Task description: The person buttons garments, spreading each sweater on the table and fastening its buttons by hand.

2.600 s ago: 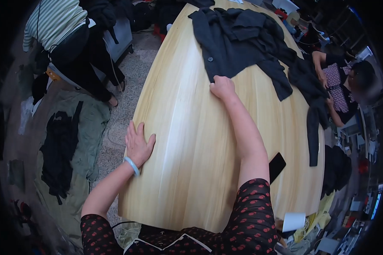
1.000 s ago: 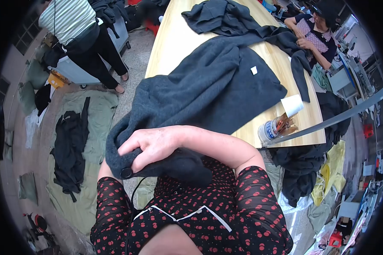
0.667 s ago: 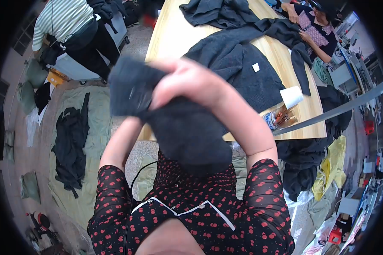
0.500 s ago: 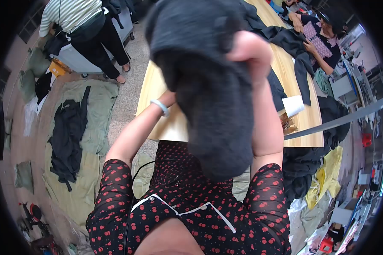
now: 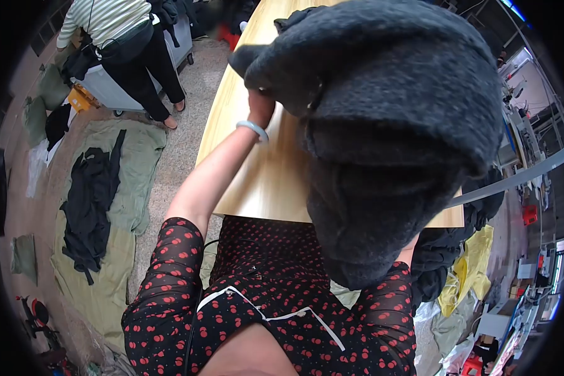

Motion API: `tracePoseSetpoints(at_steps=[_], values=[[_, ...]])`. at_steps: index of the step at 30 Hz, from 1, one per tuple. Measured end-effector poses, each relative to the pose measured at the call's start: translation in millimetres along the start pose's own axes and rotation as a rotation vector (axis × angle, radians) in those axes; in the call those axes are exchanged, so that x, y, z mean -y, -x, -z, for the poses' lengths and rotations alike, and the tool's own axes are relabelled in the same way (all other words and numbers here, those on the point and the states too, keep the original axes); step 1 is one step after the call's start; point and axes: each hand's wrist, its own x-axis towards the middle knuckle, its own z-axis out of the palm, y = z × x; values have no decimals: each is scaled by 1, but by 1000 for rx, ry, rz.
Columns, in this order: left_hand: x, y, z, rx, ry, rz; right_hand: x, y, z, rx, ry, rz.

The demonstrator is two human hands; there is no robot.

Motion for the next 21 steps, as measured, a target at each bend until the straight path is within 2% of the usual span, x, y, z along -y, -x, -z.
tracePoseSetpoints(at_steps=[2, 4, 6, 8, 9, 10, 11, 12, 14, 15, 16, 18, 19, 20, 21], values=[[-4, -21, 11, -71, 5, 17, -9, 0, -13, 1, -8, -25], [-11, -48, 32, 37, -57, 0, -20, 1, -28, 0, -21, -60], [-7, -85, 52, 56, -76, 90, -33, -5, -46, -9, -23, -102], [-50, -122, 80, 107, 209, 76, -40, -17, -60, 13, 125, -36], [-73, -143, 83, 19, 280, 15, -43, -26, -64, 36, 319, 31], [-85, -176, 94, 9, 150, -96, -47, -35, -69, 46, 512, 102], [-97, -209, 104, -17, 20, -205, -53, -43, -65, -9, 472, 159], [-126, -246, 115, -19, 310, -260, -57, -51, -59, -64, 433, 222], [-176, -308, 168, -226, -433, -801, -60, -65, -53, -164, 316, 315], [-226, -295, 167, -103, -27, -448, -59, -68, -50, -192, 316, 356], [-246, -283, 175, 43, -236, -488, -59, -73, -45, -219, 315, 399], [-275, -259, 183, 185, -1010, -963, -65, -87, -33, -256, 316, 410], [-273, -270, 190, 205, -1155, -839, -72, -94, -24, -274, 318, 412], [-264, -291, 209, 222, -1296, -708, -82, -102, -11, -291, 525, 500], [-255, -308, 224, 237, -1431, -568, -89, -98, -24, -241, 579, 612]])
